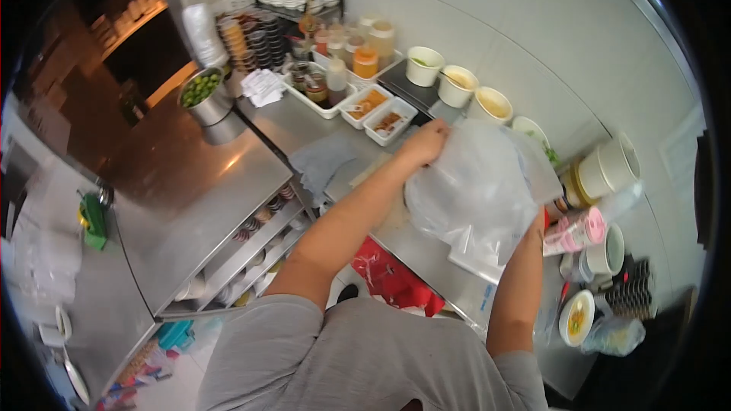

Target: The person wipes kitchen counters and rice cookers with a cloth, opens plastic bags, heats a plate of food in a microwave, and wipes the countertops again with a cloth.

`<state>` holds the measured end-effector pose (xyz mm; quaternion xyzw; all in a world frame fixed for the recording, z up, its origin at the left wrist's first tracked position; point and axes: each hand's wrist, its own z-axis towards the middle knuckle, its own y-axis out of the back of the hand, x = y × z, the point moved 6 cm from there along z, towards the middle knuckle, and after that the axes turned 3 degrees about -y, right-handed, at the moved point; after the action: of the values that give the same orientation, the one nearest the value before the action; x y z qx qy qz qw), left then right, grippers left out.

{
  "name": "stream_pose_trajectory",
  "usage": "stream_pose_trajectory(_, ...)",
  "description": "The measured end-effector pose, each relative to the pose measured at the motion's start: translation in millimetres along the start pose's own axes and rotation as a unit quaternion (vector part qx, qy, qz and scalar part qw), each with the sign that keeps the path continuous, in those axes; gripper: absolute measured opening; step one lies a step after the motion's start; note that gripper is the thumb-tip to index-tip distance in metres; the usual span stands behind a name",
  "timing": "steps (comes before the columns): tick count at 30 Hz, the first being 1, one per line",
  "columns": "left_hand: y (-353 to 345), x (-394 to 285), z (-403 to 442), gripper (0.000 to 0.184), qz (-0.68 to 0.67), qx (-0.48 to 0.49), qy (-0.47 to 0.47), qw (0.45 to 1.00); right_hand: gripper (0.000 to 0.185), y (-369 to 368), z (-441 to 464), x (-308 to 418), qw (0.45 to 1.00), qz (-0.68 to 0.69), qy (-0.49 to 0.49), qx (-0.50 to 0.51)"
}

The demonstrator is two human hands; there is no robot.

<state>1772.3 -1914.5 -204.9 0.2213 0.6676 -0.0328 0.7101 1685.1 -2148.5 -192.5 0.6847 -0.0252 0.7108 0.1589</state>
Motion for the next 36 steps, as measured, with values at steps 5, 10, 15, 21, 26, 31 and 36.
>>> stream_pose_trajectory(5, -4.2, 8.3, -3.1, 0.022, 0.011, 0.044, 0.046, 0.998, 0.032, 2.8, -12.3, -1.3, 1.0, -0.006, -0.005, -0.017)
stream_pose_trajectory(10, -10.4, 21.2, 12.7, 0.019, -0.015, 0.072, 0.053, 0.996, 0.031, 0.6, -28.3, -5.5, 0.999, -0.007, -0.007, -0.033)
stream_pose_trajectory(15, -5.3, 16.4, 0.7, 0.016, -0.047, 0.049, 0.047, 0.997, 0.031, 1.5, -28.9, -3.2, 0.999, -0.02, -0.008, -0.048)
stream_pose_trajectory(21, 22.8, -30.3, -83.7, 0.041, -0.173, -0.002, -0.117, 0.978, 0.03, 1.5, -60.9, -28.0, 0.997, -0.011, -0.032, -0.073)
stream_pose_trajectory(26, 10.5, -4.4, -93.9, 0.053, 0.028, -0.049, -0.265, 0.963, 0.03, 4.3, -68.5, -33.6, 0.994, -0.016, -0.045, -0.095)
stream_pose_trajectory(31, -11.2, -9.8, -102.6, 0.06, 0.107, -0.003, -0.277, 0.955, 0.03, 4.1, -98.1, -45.3, 0.991, -0.019, -0.062, -0.114)
stream_pose_trajectory(36, -18.6, -10.9, -72.5, 0.062, 0.078, 0.062, -0.249, 0.963, 0.029, 1.5, -106.1, -45.2, 0.992, -0.026, -0.056, -0.109)
